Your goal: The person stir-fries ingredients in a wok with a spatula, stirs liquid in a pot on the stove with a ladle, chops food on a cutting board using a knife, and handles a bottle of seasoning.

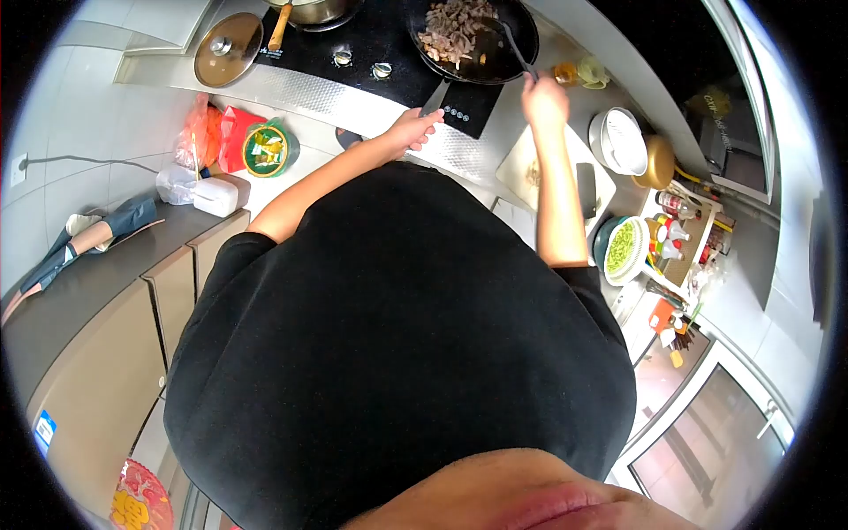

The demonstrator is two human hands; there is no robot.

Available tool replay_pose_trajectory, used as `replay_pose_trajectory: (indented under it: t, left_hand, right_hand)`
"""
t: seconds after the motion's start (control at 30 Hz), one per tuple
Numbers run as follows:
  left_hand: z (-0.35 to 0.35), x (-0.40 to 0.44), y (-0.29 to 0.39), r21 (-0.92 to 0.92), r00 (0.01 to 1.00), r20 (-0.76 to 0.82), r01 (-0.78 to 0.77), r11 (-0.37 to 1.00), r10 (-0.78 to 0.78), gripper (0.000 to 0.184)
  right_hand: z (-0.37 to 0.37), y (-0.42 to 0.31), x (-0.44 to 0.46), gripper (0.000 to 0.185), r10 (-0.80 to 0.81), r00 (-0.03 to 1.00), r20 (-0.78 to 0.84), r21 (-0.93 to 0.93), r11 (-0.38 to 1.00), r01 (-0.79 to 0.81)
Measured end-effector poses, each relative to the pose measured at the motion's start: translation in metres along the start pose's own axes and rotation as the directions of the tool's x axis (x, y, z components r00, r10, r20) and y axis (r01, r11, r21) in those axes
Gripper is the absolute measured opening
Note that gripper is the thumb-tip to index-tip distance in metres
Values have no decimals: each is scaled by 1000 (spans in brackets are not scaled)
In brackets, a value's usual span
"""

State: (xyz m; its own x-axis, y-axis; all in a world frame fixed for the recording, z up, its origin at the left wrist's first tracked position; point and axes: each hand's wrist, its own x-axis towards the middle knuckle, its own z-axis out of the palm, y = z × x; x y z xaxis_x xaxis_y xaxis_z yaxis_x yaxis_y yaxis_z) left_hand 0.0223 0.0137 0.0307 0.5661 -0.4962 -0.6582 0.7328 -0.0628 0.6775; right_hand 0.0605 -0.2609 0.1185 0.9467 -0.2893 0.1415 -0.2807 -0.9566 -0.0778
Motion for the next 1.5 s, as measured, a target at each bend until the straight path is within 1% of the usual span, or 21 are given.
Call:
replay_pose_trajectory:
  t: [0.1, 0.13, 0.23, 0.3, 0.47, 0.5, 0.57, 0.63, 0.7, 0.77, 0.83, 0.87, 0.93, 0.97, 1.07, 1.13, 1.23, 1.3, 1.37, 1.4, 1.5]
  left_hand:
    - [2, 0, 2, 6, 1000, -11, -17, 1000, 17, 44]
    - [3, -1, 2, 0, 1000, -9, -19, 1000, 19, 43]
    - [4, -2, 2, 36, 996, -74, -49, 998, 51, 42]
    - [7, -5, 6, 27, 995, -83, -46, 999, 49, 42]
    - [8, 1, 4, -5, 996, -76, -49, 999, 49, 43]
    - [9, 1, 4, -2, 995, -84, -46, 999, 46, 43]
    - [11, 2, 4, 4, 995, -89, -42, 999, 42, 43]
    - [11, 3, 2, 52, 989, -136, -55, 997, 62, 42]
    - [13, 2, 3, 52, 988, -143, -57, 997, 64, 42]
    - [13, 0, 2, 48, 986, -155, -60, 997, 66, 41]
    - [13, 2, -1, 6, 992, -96, -78, 997, 78, 42]
    - [13, 2, -2, 6, 992, -98, -78, 997, 78, 42]
    - [14, 0, -3, -43, 995, -55, -85, 995, 83, 39]
    - [16, -1, -3, -43, 995, -54, -84, 996, 81, 39]
    - [19, -2, -4, -57, 994, -84, -73, 996, 68, 38]
    - [21, -8, 1, -101, 1000, -9, 21, 995, -22, 35]
    - [17, -6, -1, -175, 998, 55, 13, 985, -4, 34]
    - [18, -5, -2, -179, 999, 45, 12, 984, -5, 34]
    - [19, -3, -4, -179, 999, 34, 16, 984, -10, 34]
    - [20, -3, -5, -183, 999, 34, 13, 983, -7, 33]
    - [21, -3, -5, -189, 1000, 30, 2, 982, 3, 32]
  right_hand:
    - [22, -28, 0, 37, 3, 999, -35, 150, 989, 3]
    - [20, -34, 0, 36, -57, 998, 38, 136, 989, 51]
    - [-5, -35, -14, 35, -139, 990, 28, 183, 974, 132]
    - [-34, -22, -18, 32, -159, 986, 50, 156, 976, 150]
    - [-122, 9, -23, 26, -269, 957, 108, -102, 954, 280]
    - [-132, 11, -22, 26, -270, 957, 106, -106, 954, 281]
    - [-142, 16, -23, 27, -261, 944, 201, -95, 954, 285]
    - [-122, 17, -20, 26, -310, 932, 188, -87, 940, 331]
    - [-97, 1, -19, 27, -193, 962, 191, -98, 972, 215]
    - [-59, -3, -11, 30, -167, 976, 141, -37, 984, 174]
    - [-27, -11, 1, 32, 21, 997, 81, 28, 999, -24]
    - [-13, -15, 6, 32, 20, 996, 81, 29, 999, -23]
    - [8, -25, 13, 34, 3, 1000, -30, 120, 993, 0]
    - [14, -30, 13, 34, -3, 999, -38, 146, 989, 8]
    - [10, -29, 5, 33, -64, 998, -16, 148, 987, 66]
    - [-14, -16, -2, 33, -152, 987, 43, 130, 981, 145]
    - [-60, -1, -9, 34, -116, 986, 122, 44, 993, 112]
    - [-68, 6, -3, 34, -104, 983, 151, 44, 994, 99]
    - [-42, 16, 13, 33, -83, 996, -24, 47, 995, 84]
    - [-24, 20, 28, 33, -100, 993, -69, 41, 994, 103]
    - [-8, -8, 49, 34, -145, 987, -64, 34, 989, 147]
